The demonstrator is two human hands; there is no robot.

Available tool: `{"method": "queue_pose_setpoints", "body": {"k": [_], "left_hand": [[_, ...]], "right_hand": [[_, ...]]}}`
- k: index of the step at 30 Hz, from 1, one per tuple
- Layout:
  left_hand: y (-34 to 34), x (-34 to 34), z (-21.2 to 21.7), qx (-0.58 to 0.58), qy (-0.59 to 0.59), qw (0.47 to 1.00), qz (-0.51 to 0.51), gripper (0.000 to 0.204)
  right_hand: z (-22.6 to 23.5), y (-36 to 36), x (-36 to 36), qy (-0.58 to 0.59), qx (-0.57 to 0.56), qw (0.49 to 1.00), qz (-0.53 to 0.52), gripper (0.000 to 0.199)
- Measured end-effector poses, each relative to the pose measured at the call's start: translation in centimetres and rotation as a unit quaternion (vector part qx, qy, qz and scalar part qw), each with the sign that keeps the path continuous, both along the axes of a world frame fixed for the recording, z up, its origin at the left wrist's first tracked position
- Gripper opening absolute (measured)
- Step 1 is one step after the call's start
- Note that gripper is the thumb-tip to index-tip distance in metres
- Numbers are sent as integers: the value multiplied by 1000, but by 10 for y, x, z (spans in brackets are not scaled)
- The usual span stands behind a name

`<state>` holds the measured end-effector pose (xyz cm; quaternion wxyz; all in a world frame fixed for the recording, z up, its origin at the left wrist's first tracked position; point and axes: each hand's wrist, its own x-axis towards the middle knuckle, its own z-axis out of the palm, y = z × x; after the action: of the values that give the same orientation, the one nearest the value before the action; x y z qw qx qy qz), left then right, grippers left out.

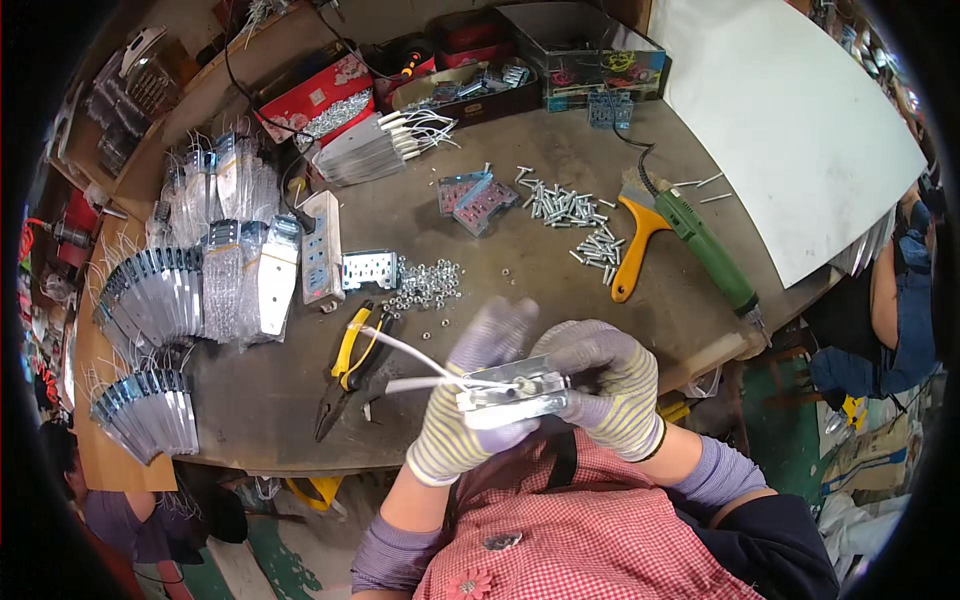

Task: Assembling electrical components using an electric screwdriver and pliers at a workbench.

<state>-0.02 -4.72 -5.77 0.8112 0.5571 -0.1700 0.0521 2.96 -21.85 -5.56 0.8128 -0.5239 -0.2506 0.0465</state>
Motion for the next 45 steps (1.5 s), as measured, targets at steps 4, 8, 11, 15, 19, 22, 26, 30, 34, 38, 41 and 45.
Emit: {"method": "queue_pose_setpoints", "body": {"k": [4,8,11,15,19,22,26,30,34,38,41,45], "left_hand": [[-14,-4,6,15,185,983,-17,60],[-2,2,-6,-36,195,975,-100,56],[2,2,-2,156,118,974,-111,67],[-5,-1,-1,224,76,972,-13,57],[-10,-2,10,213,109,971,-24,39],[-5,-8,10,209,76,975,-22,36],[-12,-16,5,72,192,978,22,27],[-12,-17,14,71,258,963,1,47],[-12,-17,12,78,280,957,-3,47],[-12,-19,24,-9,337,941,-27,45],[-6,-19,26,-43,367,927,-64,53],[6,-18,17,-77,386,914,-101,58]], "right_hand": [[3,-5,0,-8,-3,999,-37,39],[40,-19,18,40,-124,991,11,42],[50,-28,29,-127,-309,943,13,56],[61,-20,15,79,-92,993,8,48],[59,-22,23,86,-65,994,-10,56],[59,-18,21,98,-31,995,-16,54],[52,-21,18,175,-74,982,5,54],[43,-23,19,185,-119,975,-8,55],[37,-24,22,178,-138,974,-9,56],[34,-25,25,212,-135,967,30,57],[28,-30,30,190,-186,962,64,55],[23,-68,53,-33,-424,875,-230,56]]}}
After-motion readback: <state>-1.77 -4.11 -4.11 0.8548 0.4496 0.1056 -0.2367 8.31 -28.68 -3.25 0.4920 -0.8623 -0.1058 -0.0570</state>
